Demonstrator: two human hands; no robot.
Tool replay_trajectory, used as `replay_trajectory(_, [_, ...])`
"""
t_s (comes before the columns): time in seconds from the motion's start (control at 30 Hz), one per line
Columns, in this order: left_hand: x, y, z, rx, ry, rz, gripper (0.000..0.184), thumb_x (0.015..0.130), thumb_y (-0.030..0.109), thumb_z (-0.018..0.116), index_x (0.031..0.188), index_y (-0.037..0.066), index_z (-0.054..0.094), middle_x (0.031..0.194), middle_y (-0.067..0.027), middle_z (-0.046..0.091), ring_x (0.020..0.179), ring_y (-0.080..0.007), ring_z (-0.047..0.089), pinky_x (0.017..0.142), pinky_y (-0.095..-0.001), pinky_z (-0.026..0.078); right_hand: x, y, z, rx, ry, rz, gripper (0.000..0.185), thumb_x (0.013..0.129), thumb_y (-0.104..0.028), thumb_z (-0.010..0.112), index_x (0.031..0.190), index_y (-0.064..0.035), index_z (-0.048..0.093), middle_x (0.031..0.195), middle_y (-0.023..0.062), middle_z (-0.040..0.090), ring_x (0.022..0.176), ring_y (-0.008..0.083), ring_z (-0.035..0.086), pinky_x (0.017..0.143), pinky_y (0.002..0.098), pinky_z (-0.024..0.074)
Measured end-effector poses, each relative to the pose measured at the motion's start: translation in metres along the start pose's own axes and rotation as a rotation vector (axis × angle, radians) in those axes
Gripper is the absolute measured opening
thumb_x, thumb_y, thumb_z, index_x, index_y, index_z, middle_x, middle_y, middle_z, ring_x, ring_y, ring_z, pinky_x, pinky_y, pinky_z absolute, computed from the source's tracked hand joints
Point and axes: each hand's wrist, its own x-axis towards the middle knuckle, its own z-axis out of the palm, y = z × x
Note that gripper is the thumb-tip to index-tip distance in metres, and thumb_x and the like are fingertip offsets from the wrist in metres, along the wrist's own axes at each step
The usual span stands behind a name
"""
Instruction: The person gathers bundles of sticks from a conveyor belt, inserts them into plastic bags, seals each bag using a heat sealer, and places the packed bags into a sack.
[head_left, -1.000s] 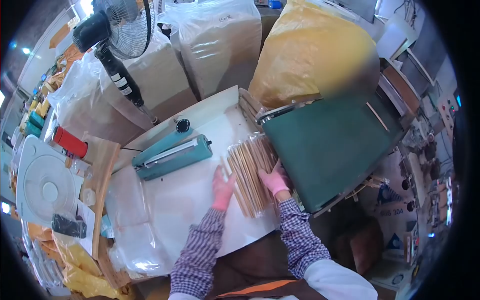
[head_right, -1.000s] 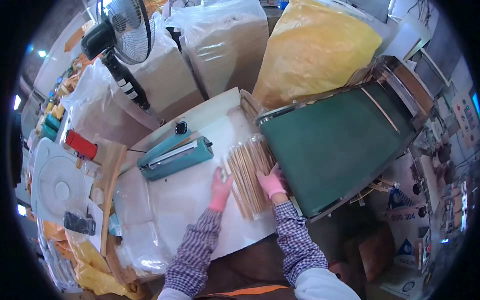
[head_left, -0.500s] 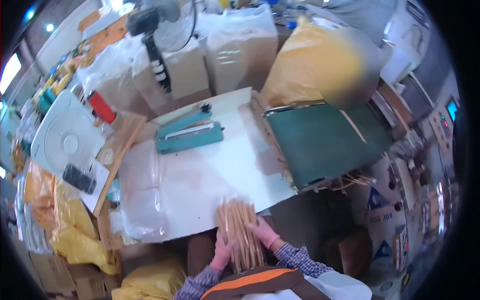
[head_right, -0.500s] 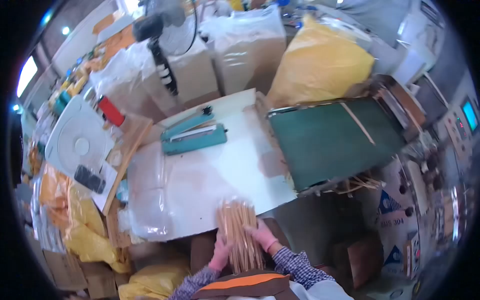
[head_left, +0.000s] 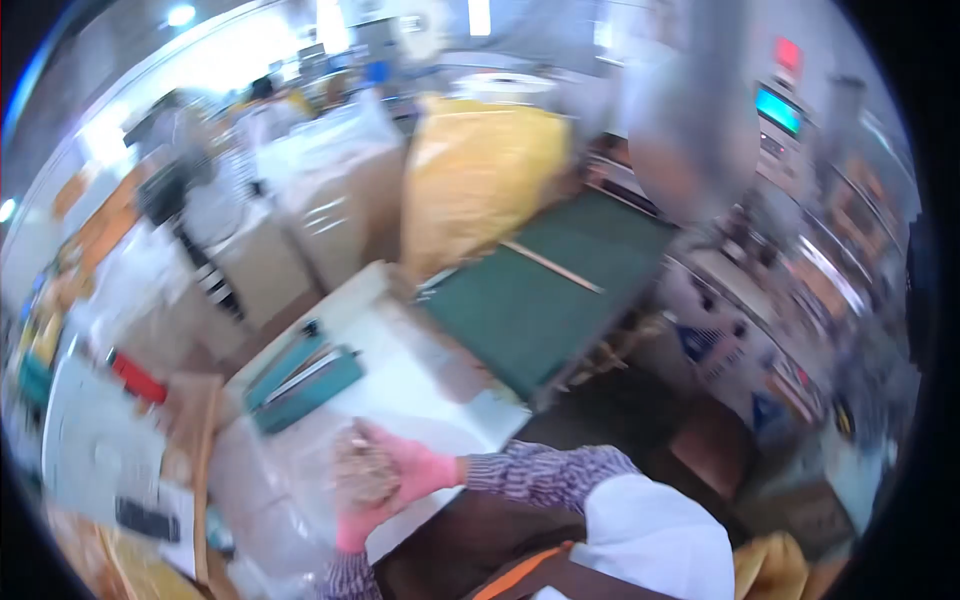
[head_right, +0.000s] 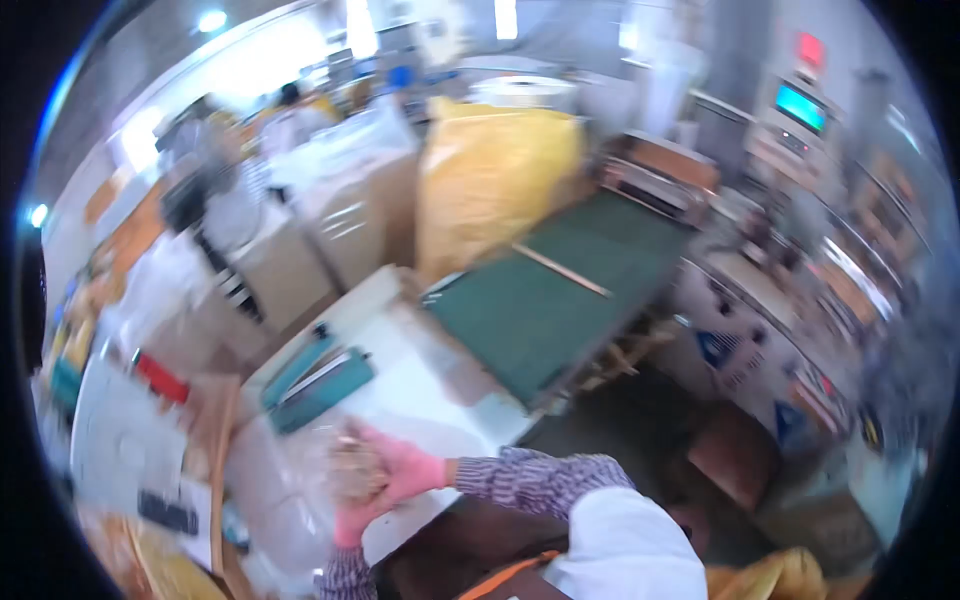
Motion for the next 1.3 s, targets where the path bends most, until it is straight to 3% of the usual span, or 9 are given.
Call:
replay_trajectory(0.07, [0.038, 0.008, -0.009, 0.226, 0.134, 0.260, 0.041, 0.073, 0.029, 0.071, 0.104, 0.003, 0.065, 0.121, -0.0161, 0.056, 0.114, -0.0309, 0.053, 0.098, -0.0431, 0.039, 0.010, 0.002, -0.004, -0.228, -0.053, -0.138, 0.108, 0.062, -0.037, 0.081, 0.142, -0.0031, 0.018, 0.141, 0.0179, 0.029, 0.130, 0.0280, 0.029, 0.112, 0.0354, 0.0162])
replay_trajectory(0.13, [0.043, 0.010, -0.006, -0.046, 0.284, 0.076, 0.045, 0.072, 0.023, 0.070, 0.110, 0.002, 0.061, 0.124, -0.0136, 0.053, 0.116, -0.0260, 0.051, 0.098, -0.0381, 0.039, 0.017, 0.027, 0.010, -0.452, 0.119, -0.109, 0.099, 0.060, -0.037, 0.081, 0.136, 0.0033, 0.031, 0.127, 0.0202, 0.045, 0.117, 0.0300, 0.047, 0.098, 0.0360, 0.0397])
replay_trajectory(0.3, [-0.007, 0.003, 0.003, -1.216, -0.081, -0.344, 0.055, 0.071, 0.017, 0.070, 0.121, 0.003, 0.052, 0.123, -0.0085, 0.053, 0.114, -0.0207, 0.050, 0.100, -0.0374, 0.037, 0.028, -0.045, 0.049, -0.053, 0.430, 0.399, 0.075, 0.066, -0.031, 0.076, 0.125, 0.0005, 0.043, 0.116, 0.0188, 0.053, 0.103, 0.0316, 0.055, 0.085, 0.0367, 0.0471])
replay_trajectory(0.53, [-0.105, 0.050, 0.094, -1.761, 0.213, -0.873, 0.057, 0.077, 0.016, 0.064, 0.128, 0.002, 0.043, 0.119, -0.0069, 0.053, 0.110, -0.0166, 0.050, 0.098, -0.0298, 0.039, -0.025, 0.008, 0.045, -0.710, -0.502, 0.282, 0.057, 0.075, -0.031, 0.063, 0.120, 0.0023, 0.050, 0.119, 0.0207, 0.053, 0.104, 0.0291, 0.055, 0.090, 0.0361, 0.0444])
replay_trajectory(0.6, [-0.106, 0.050, 0.084, -1.771, 0.135, -0.996, 0.056, 0.079, 0.020, 0.063, 0.127, 0.001, 0.044, 0.118, -0.0083, 0.054, 0.109, -0.0168, 0.051, 0.097, -0.0293, 0.039, -0.009, 0.006, 0.038, 0.213, -0.572, 0.660, 0.045, 0.077, -0.025, 0.063, 0.112, 0.0031, 0.056, 0.111, 0.0170, 0.058, 0.098, 0.0262, 0.057, 0.086, 0.0333, 0.0454])
replay_trajectory(0.7, [-0.094, 0.070, 0.029, -1.026, -0.003, -0.695, 0.058, 0.080, 0.043, 0.062, 0.115, -0.003, 0.055, 0.101, -0.0100, 0.062, 0.094, -0.0186, 0.058, 0.087, -0.0299, 0.045, -0.022, 0.010, 0.039, 0.626, -0.614, 0.885, 0.032, 0.078, -0.019, 0.063, 0.100, 0.0034, 0.062, 0.097, 0.0124, 0.064, 0.089, 0.0202, 0.060, 0.082, 0.0303, 0.0470])
replay_trajectory(0.73, [-0.085, 0.066, -0.019, -0.667, -0.512, -0.911, 0.054, 0.080, 0.049, 0.061, 0.101, -0.001, 0.065, 0.092, -0.0115, 0.066, 0.087, -0.0209, 0.061, 0.082, -0.0326, 0.047, -0.023, 0.011, 0.039, 0.592, -0.640, 0.906, 0.028, 0.078, -0.017, 0.063, 0.097, 0.0033, 0.063, 0.092, 0.0110, 0.065, 0.085, 0.0178, 0.061, 0.081, 0.0295, 0.0476])
replay_trajectory(0.93, [-0.178, -0.050, -0.100, 0.425, 0.285, -0.824, 0.016, 0.065, 0.022, 0.072, 0.075, 0.010, 0.066, 0.074, -0.0118, 0.061, 0.071, -0.0298, 0.060, 0.068, -0.0398, 0.049, -0.029, 0.012, 0.042, 0.543, -0.503, 0.960, 0.025, 0.081, -0.019, 0.063, 0.092, 0.0030, 0.065, 0.085, 0.0093, 0.066, 0.079, 0.0167, 0.062, 0.076, 0.0279, 0.0492])
replay_trajectory(1.3, [-0.119, 0.017, -0.087, 0.151, 0.347, -0.489, 0.010, 0.083, 0.012, 0.055, 0.086, 0.004, 0.061, 0.079, -0.0133, 0.057, 0.075, -0.0320, 0.057, 0.066, -0.0388, 0.047, 0.004, 0.017, 0.105, 0.454, -0.663, 0.934, 0.037, 0.081, -0.021, 0.062, 0.113, -0.0007, 0.061, 0.093, 0.0074, 0.064, 0.086, 0.0131, 0.058, 0.080, 0.0258, 0.0462])
